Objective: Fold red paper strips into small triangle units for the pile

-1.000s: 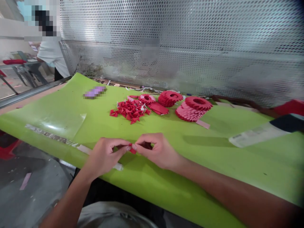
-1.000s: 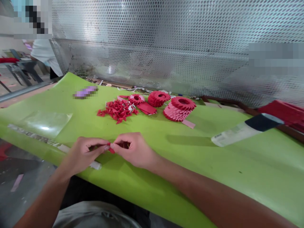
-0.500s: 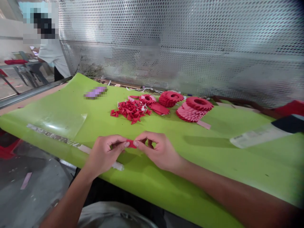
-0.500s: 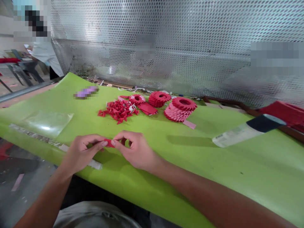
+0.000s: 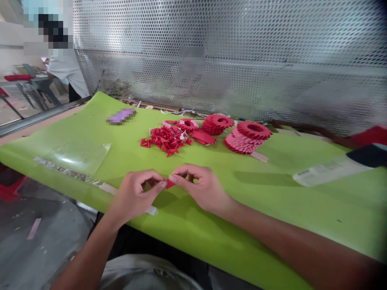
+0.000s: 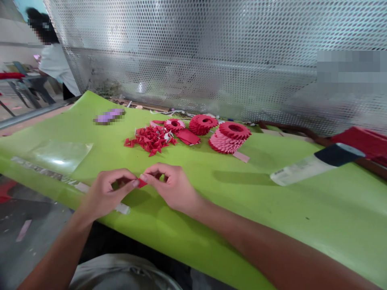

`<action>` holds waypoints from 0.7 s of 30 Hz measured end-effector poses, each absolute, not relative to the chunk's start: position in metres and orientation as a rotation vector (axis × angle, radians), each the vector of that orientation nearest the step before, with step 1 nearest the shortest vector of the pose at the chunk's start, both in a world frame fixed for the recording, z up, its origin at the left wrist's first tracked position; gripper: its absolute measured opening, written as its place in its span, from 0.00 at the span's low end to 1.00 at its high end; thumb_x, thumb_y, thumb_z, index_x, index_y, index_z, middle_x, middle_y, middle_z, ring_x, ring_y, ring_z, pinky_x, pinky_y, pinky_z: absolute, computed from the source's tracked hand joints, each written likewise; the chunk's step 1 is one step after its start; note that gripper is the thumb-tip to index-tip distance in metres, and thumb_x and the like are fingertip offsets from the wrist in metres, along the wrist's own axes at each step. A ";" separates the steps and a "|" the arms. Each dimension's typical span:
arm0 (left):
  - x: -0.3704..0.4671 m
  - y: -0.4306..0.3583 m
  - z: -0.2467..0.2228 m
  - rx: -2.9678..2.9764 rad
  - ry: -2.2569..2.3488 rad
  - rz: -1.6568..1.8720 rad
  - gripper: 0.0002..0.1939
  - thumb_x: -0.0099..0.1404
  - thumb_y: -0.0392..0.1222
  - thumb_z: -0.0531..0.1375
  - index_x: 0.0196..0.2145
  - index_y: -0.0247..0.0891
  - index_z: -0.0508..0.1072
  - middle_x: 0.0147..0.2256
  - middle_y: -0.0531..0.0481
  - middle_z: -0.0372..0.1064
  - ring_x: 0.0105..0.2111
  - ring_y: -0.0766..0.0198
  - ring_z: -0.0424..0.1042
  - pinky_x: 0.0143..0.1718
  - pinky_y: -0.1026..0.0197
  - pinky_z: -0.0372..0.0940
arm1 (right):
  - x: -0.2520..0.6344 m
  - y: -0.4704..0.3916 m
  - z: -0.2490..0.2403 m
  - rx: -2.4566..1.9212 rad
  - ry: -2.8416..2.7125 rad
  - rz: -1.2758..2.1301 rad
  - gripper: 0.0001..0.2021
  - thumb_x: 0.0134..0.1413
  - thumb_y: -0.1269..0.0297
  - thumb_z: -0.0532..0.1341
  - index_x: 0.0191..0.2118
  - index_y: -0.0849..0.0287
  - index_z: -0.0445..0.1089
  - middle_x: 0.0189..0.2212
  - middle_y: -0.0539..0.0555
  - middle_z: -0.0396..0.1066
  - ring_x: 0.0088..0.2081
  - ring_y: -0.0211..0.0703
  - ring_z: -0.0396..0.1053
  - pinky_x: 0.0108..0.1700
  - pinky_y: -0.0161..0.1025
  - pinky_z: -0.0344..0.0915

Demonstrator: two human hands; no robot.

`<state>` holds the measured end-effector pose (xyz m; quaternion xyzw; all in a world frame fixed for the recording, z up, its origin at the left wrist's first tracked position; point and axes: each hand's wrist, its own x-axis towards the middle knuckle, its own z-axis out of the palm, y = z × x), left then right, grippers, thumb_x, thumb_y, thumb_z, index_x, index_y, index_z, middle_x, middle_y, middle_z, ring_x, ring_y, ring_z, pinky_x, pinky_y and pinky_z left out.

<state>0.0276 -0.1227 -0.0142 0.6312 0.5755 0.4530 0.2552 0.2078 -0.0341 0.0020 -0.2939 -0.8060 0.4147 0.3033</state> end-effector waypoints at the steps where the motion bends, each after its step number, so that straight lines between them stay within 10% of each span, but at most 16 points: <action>1: 0.028 -0.123 -0.014 1.703 1.583 1.240 0.10 0.68 0.42 0.62 0.30 0.37 0.78 0.28 0.53 0.77 0.27 0.66 0.71 0.25 0.68 0.58 | 0.208 -0.033 0.002 -0.781 -2.136 1.108 0.10 0.61 0.58 0.63 0.32 0.57 0.77 0.30 0.52 0.79 0.30 0.40 0.73 0.31 0.34 0.67; 21: 0.027 -0.124 -0.014 1.597 1.652 1.317 0.11 0.68 0.46 0.61 0.32 0.37 0.78 0.27 0.52 0.76 0.27 0.65 0.71 0.25 0.67 0.59 | 0.210 -0.025 -0.003 -0.786 -2.202 1.068 0.10 0.65 0.59 0.59 0.38 0.56 0.77 0.33 0.52 0.78 0.32 0.41 0.71 0.32 0.36 0.65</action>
